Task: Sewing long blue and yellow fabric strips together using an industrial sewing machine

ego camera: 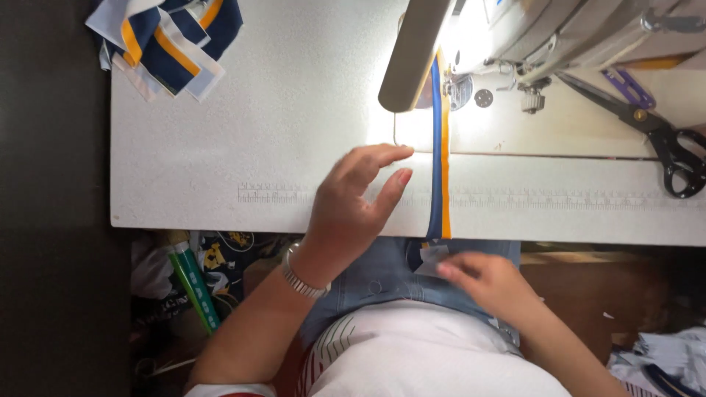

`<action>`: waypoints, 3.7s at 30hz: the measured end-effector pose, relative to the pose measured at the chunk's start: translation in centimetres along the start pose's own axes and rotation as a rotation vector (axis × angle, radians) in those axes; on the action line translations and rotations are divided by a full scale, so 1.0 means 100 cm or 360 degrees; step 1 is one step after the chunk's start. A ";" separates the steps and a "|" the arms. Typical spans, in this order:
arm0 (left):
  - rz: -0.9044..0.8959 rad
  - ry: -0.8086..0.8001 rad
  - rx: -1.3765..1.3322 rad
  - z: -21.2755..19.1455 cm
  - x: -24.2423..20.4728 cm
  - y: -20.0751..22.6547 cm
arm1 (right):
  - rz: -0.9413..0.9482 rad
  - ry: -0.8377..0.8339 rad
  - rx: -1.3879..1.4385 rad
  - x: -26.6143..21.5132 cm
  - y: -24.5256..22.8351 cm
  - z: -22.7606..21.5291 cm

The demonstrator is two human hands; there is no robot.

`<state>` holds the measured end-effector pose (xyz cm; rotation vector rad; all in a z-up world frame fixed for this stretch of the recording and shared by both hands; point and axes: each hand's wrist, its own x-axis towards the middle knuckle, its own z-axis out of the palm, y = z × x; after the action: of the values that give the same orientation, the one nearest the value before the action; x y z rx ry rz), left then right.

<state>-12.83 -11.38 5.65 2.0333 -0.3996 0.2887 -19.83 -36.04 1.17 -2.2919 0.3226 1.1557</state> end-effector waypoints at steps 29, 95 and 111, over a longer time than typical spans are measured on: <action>-0.1491 -0.0541 -0.1607 0.048 -0.053 0.024 | -0.2014 0.0932 -0.0030 -0.040 0.008 0.004; 0.0731 -0.0024 0.1053 0.061 0.080 -0.078 | -0.2020 0.1751 -0.1045 0.059 -0.051 -0.058; 0.0295 -0.0298 0.0922 0.037 0.063 -0.055 | -0.1201 0.1957 -0.1250 -0.038 -0.003 -0.108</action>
<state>-4.71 -13.22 1.80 2.6064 -0.6829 0.3579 -14.81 -42.10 9.51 -3.0558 -0.6586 -0.7196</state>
